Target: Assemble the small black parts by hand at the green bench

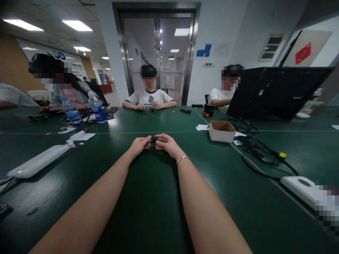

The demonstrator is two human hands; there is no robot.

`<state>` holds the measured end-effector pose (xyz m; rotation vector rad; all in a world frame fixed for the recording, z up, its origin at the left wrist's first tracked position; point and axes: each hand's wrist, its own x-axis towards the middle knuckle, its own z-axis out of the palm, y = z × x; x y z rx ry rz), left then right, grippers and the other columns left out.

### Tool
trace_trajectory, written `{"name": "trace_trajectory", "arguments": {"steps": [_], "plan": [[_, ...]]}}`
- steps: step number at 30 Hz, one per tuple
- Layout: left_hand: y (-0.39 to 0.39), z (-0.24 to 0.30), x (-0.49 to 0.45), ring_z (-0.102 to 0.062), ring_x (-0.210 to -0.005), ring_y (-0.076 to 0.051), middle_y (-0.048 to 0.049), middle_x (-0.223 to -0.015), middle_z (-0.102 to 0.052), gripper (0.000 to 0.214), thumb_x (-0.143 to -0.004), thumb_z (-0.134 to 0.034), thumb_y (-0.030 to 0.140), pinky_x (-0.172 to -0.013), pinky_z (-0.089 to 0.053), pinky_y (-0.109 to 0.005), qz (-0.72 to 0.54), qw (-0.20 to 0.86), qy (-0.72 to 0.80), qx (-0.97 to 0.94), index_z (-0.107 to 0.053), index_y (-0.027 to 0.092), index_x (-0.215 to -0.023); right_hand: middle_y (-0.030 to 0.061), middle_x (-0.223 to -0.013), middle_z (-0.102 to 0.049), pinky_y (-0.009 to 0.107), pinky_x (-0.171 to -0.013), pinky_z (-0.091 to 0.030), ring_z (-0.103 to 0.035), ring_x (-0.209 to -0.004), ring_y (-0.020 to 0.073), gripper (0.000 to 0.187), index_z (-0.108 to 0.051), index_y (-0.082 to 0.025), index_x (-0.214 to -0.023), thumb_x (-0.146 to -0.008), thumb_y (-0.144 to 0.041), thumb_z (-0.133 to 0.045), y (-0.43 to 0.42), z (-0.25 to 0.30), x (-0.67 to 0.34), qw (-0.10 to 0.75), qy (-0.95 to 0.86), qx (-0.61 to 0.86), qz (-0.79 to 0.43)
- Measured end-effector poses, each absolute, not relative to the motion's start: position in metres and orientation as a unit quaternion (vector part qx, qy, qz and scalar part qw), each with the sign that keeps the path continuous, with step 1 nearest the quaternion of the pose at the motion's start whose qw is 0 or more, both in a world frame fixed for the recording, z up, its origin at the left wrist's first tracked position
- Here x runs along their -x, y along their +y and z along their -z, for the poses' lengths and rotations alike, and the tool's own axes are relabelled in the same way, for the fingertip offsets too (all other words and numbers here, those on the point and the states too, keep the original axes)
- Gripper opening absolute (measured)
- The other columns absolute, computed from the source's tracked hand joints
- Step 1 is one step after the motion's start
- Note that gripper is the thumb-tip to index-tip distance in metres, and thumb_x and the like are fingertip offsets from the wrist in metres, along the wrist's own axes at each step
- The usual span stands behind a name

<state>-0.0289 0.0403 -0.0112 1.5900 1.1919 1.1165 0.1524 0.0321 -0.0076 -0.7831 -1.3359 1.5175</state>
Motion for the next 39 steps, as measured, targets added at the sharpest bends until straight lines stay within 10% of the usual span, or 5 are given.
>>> {"name": "trace_trajectory", "arguments": {"steps": [22, 39], "plan": [[0.035, 0.01, 0.026, -0.06, -0.068, -0.015, -0.0061, -0.078, -0.067, 0.042, -0.071, -0.069, 0.053, -0.06, -0.044, -0.026, -0.523, 0.42, 0.419, -0.612, -0.063, 0.015, -0.089, 0.0037, -0.06, -0.063, 0.021, -0.052, -0.054, -0.058, -0.047, 0.0103, 0.016, -0.059, -0.012, -0.087, -0.088, -0.025, -0.068, 0.034, 0.005, -0.147, 0.498, -0.481, 0.363, -0.623], [0.038, 0.013, 0.028, -0.049, -0.05, -0.012, -0.0012, -0.055, -0.058, 0.04, -0.072, -0.063, 0.055, -0.052, -0.036, -0.025, -0.476, 0.38, 0.469, -0.64, -0.054, 0.017, -0.063, 0.0017, -0.073, -0.065, 0.023, -0.06, -0.058, -0.062, -0.054, 0.0091, 0.023, -0.063, -0.017, -0.106, -0.083, -0.013, -0.068, 0.037, 0.014, -0.151, 0.503, -0.517, 0.328, -0.61]]}}
